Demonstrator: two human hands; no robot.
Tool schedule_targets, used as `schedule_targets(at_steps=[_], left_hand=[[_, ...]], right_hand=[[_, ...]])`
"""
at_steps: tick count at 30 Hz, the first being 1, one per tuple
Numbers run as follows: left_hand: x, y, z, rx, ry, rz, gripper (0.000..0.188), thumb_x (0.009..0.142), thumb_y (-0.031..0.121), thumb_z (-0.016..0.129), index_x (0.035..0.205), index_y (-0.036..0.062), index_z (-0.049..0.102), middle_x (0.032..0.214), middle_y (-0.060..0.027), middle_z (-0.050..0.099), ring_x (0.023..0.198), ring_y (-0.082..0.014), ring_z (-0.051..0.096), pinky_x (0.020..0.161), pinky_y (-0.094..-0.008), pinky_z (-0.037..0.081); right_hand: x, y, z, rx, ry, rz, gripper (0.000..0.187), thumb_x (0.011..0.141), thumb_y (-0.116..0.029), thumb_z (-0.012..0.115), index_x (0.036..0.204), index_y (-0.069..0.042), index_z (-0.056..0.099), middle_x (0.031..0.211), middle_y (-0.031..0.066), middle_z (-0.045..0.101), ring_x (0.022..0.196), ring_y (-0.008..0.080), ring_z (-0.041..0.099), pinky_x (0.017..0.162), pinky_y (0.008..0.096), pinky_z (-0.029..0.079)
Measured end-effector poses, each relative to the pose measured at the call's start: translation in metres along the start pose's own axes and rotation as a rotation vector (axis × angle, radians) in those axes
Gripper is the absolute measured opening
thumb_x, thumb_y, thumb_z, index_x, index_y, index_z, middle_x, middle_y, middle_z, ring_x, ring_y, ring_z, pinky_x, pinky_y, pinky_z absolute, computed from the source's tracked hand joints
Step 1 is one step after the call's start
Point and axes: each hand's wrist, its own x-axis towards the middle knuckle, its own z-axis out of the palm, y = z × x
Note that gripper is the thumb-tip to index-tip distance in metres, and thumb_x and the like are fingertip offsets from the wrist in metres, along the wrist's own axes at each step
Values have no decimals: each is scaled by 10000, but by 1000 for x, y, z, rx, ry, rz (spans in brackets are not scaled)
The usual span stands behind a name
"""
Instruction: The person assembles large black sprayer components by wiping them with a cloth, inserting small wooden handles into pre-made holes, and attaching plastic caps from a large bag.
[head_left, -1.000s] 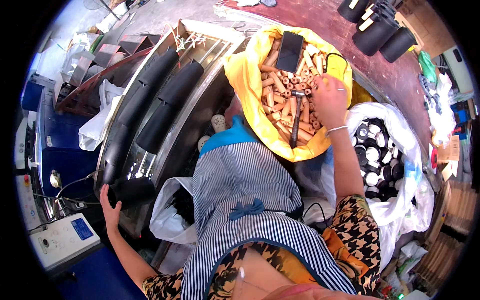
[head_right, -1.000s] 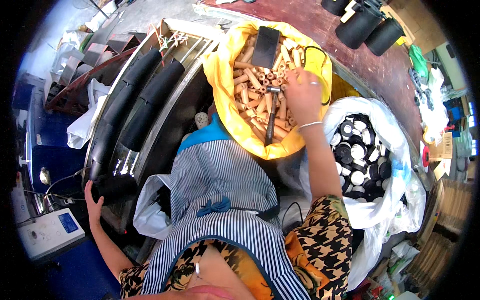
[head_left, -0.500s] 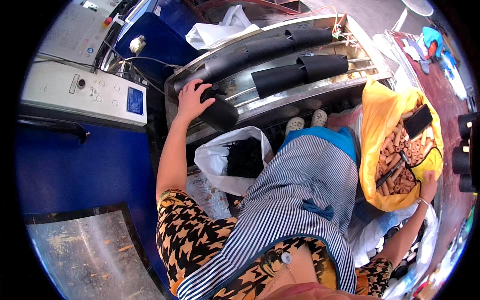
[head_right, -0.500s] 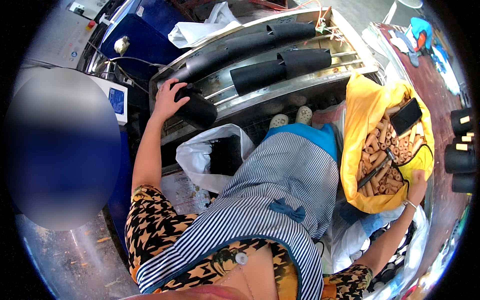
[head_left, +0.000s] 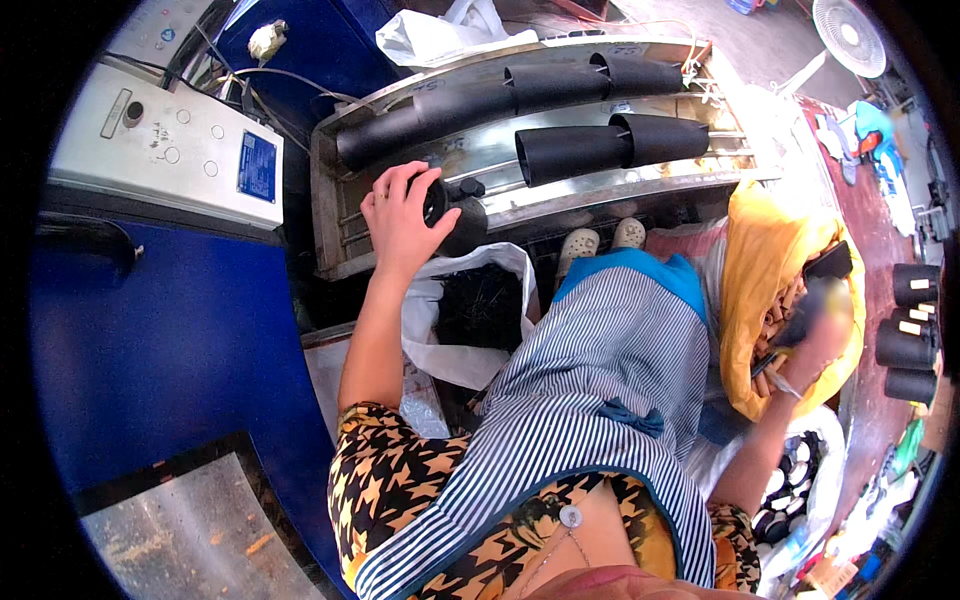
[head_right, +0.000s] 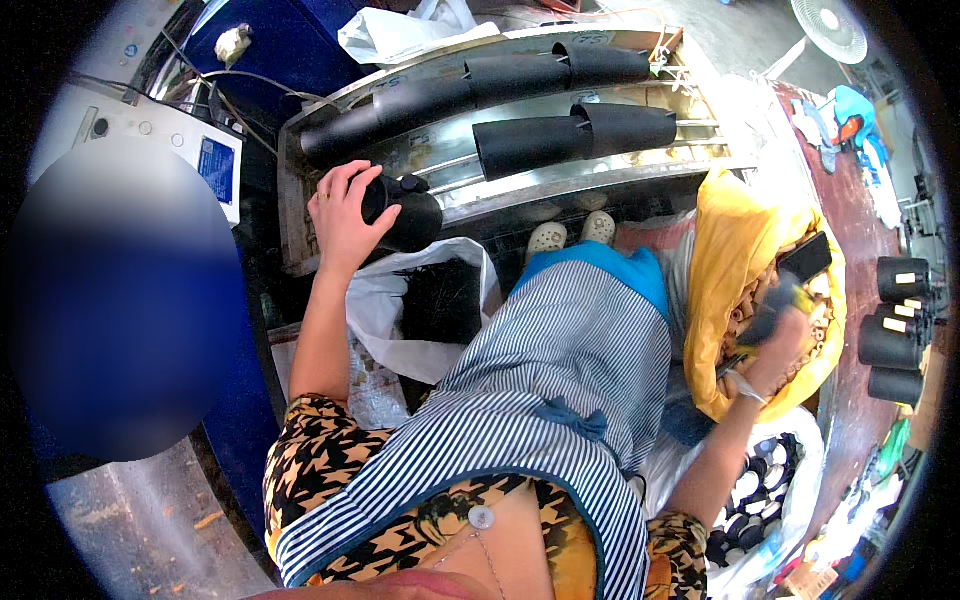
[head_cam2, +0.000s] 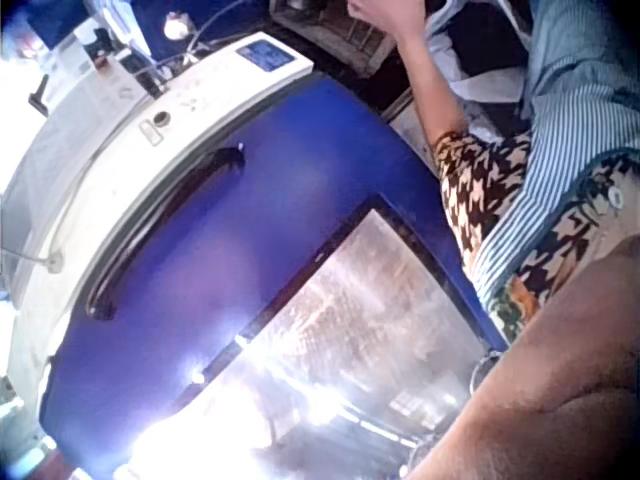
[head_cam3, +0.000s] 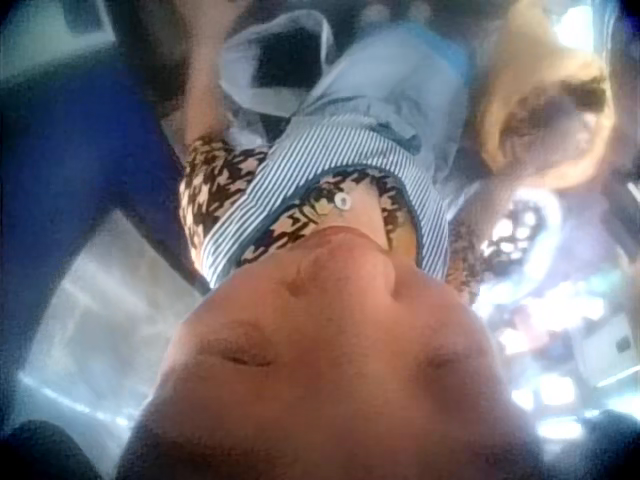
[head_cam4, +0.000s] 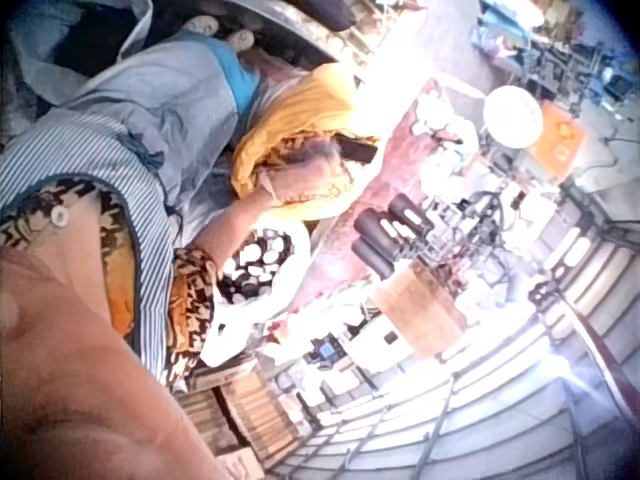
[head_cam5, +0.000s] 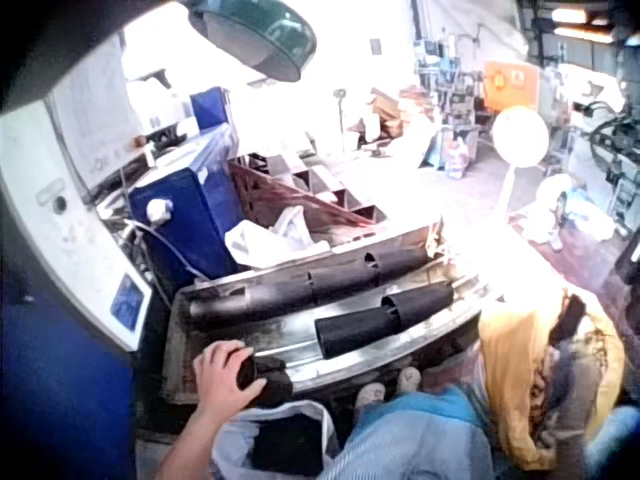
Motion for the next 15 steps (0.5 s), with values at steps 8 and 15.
schedule_targets(at_steps=[8,15], left_hand=[[5,1,6,-30,45,50,578,680,301,796,1210,167,609,1269,11,524,1239,-252,448,993,-462,339],[0,-3,15,20,62,66,519,664,336,736,1134,141,633,1272,-5,537,1253,-252,446,1002,-492,312]], right_hand=[[-181,-90,327,213,-813,191,150,958,-187,565,984,-39,576,958,124,585,900,264,569,820,354,450],[-212,-134,427,296,-910,-429,149,865,-183,674,904,-55,608,1061,159,579,1006,368,561,845,407,473]])
